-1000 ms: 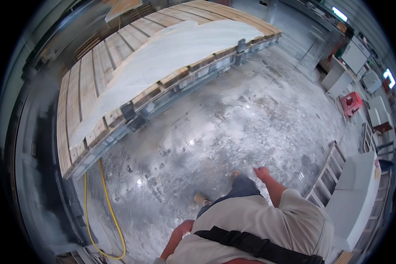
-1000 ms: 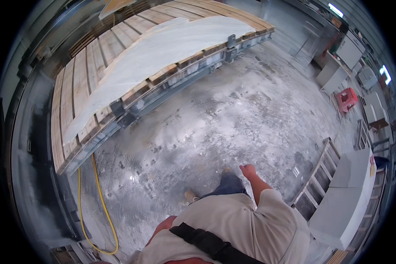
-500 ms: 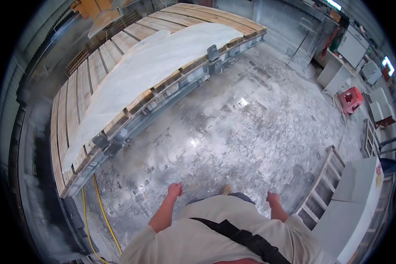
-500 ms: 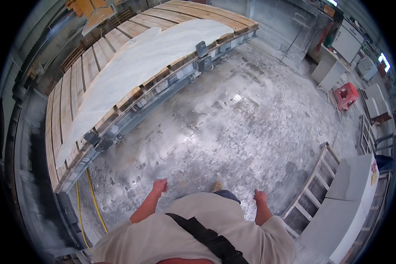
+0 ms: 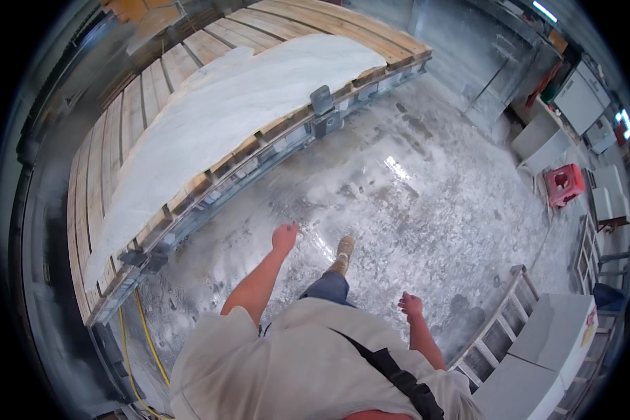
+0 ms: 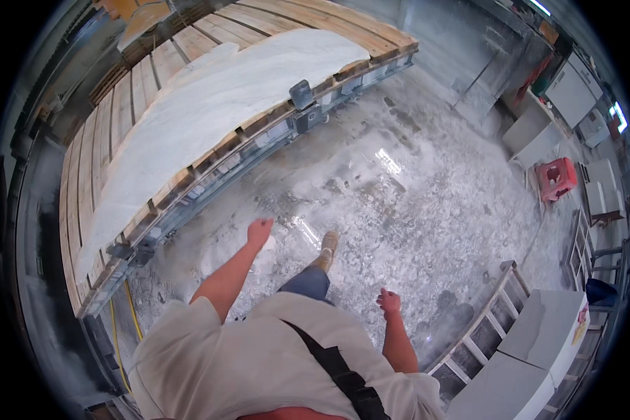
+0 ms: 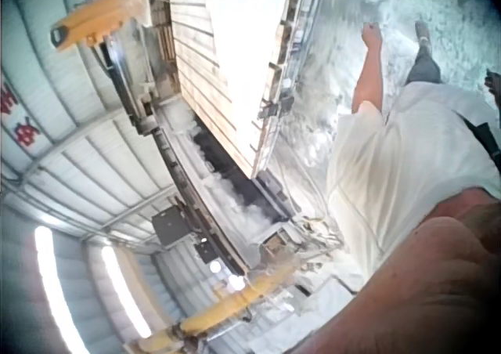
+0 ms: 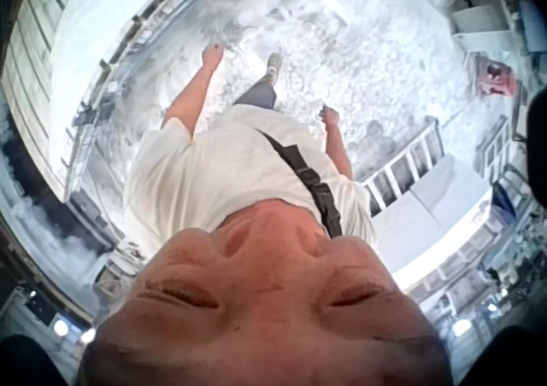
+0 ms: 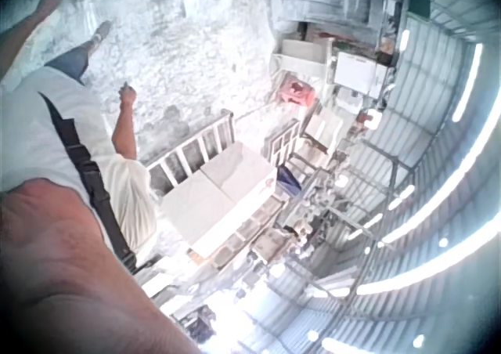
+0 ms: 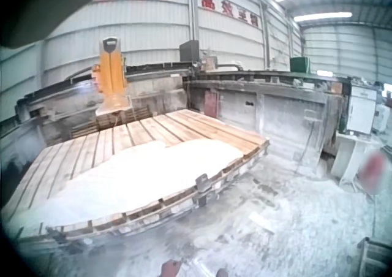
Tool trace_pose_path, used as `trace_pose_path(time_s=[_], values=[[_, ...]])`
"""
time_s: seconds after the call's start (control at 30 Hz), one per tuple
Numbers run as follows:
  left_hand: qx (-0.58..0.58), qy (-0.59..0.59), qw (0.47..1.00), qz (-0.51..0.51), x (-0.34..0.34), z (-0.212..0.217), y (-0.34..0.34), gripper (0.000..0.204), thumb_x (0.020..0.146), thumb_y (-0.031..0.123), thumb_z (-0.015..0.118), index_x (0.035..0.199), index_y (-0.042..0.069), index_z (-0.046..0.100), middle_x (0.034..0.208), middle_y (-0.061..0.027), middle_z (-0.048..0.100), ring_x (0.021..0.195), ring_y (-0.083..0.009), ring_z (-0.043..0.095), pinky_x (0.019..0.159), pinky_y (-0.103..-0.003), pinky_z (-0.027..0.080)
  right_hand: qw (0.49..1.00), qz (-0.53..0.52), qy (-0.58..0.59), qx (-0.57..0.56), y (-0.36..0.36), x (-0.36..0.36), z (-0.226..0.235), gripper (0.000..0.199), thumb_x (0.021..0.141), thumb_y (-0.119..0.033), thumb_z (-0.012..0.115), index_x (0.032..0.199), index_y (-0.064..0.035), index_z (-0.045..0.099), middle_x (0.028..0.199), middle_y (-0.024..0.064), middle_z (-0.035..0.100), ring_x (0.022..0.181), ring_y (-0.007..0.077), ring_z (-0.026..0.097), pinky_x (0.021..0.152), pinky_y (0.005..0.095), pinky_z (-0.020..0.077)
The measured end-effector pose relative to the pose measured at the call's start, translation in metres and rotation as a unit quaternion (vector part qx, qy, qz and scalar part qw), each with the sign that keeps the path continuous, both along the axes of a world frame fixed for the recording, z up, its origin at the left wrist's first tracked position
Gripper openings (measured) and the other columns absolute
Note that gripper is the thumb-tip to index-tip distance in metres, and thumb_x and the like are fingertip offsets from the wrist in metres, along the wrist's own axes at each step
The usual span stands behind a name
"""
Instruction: The person uses a handheld remote control to operate an overhead crane, lifting a large stone slab from a vertical position and placing it onto a wooden pallet. The person guides the slab with their hands during the lift and placement, then adjusts the camera headstrap.
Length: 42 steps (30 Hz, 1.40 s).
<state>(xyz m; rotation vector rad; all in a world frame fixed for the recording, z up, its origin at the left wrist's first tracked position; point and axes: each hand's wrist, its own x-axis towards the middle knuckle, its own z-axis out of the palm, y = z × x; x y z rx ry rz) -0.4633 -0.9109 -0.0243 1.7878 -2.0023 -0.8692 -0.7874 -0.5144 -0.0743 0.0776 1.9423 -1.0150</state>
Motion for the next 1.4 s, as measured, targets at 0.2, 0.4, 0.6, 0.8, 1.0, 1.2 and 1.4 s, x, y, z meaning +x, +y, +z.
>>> trace_pose_path(time_s=[0.2, 0.4, 0.6, 0.8, 1.0, 1.2, 1.4], values=[[0.004, 0.115, 0.991, 0.066, -0.117, 0.044, -0.196, 0.049, 0.086, 0.045, 0.051, 0.092, -0.003, 0.062, 0.089, -0.0268, 0.062, 0.088, -0.0419, 0.058, 0.078, -0.047, 0.044, 0.990, -0.133, 0.001, 0.050, -0.019, -0.090, 0.015, 0.031, 0.086, -0.034, 0.059, 0.092, -0.0041, 0.058, 0.075, 0.0059, 0.063, 0.058, 0.0137, 0.059, 0.043, 0.0257, 0.0388], [-0.096, 0.142, 0.971, 0.166, -0.221, 0.067, -0.330, 0.052, 0.085, 0.046, 0.053, 0.094, -0.004, 0.063, 0.093, -0.0250, 0.063, 0.091, -0.0381, 0.058, 0.083, -0.041, 0.043, 0.973, -0.205, -0.060, 0.085, -0.023, -0.131, 0.040, 0.030, 0.085, -0.035, 0.059, 0.087, -0.0050, 0.058, 0.067, 0.0047, 0.060, 0.054, 0.0151, 0.057, 0.042, 0.0276, 0.0363], [-0.087, 0.085, 0.949, 0.290, -0.282, 0.053, -0.428, 0.056, 0.086, 0.046, 0.050, 0.101, -0.006, 0.062, 0.096, -0.0266, 0.062, 0.092, -0.0399, 0.058, 0.083, -0.044, 0.043, 0.958, -0.211, -0.121, 0.149, -0.055, -0.180, 0.007, 0.026, 0.086, -0.031, 0.058, 0.079, -0.0054, 0.056, 0.058, 0.0045, 0.055, 0.045, 0.0149, 0.050, 0.038, 0.0255, 0.0327], [-0.048, 0.134, 0.915, 0.377, -0.319, 0.052, -0.457, 0.051, 0.085, 0.045, 0.051, 0.097, -0.003, 0.065, 0.088, -0.0196, 0.066, 0.084, -0.0332, 0.062, 0.078, -0.041, 0.046, 0.980, 0.078, -0.029, 0.179, -0.182, -0.342, -0.005, 0.026, 0.087, -0.029, 0.055, 0.076, -0.0052, 0.056, 0.060, 0.0067, 0.057, 0.046, 0.0152, 0.051, 0.040, 0.0270, 0.0384], [-0.107, 0.114, 0.878, 0.452, -0.356, 0.043, -0.466, 0.053, 0.085, 0.046, 0.052, 0.106, -0.001, 0.063, 0.100, -0.0193, 0.065, 0.093, -0.0326, 0.061, 0.083, -0.038, 0.045, 0.997, -0.050, -0.021, 0.061, -0.351, -0.545, 0.011, 0.029, 0.083, -0.033, 0.060, 0.094, -0.0058, 0.059, 0.079, 0.0103, 0.065, 0.071, 0.0209, 0.064, 0.057, 0.0346, 0.0491], [-0.057, 0.126, 0.941, 0.310, -0.466, 0.050, -0.481, 0.058, 0.083, 0.049, 0.056, 0.117, 0.002, 0.057, 0.105, -0.0192, 0.064, 0.098, -0.0353, 0.059, 0.088, -0.037, 0.044, 0.998, 0.023, 0.062, -0.020, -0.535, -0.679, 0.065, 0.032, 0.086, -0.036, 0.059, 0.096, -0.0050, 0.061, 0.082, 0.0040, 0.066, 0.072, 0.0118, 0.063, 0.057, 0.0257, 0.0455], [0.094, 0.006, 0.986, 0.137, -0.586, 0.035, -0.490, 0.043, 0.085, 0.040, 0.060, 0.101, -0.001, 0.060, 0.081, -0.0088, 0.066, 0.072, -0.0200, 0.064, 0.060, -0.031, 0.049, 0.993, 0.098, 0.061, -0.038, -0.633, -0.705, 0.062, 0.031, 0.086, -0.034, 0.059, 0.098, -0.0051, 0.060, 0.082, 0.0040, 0.066, 0.069, 0.0111, 0.062, 0.056, 0.0250, 0.0457]])
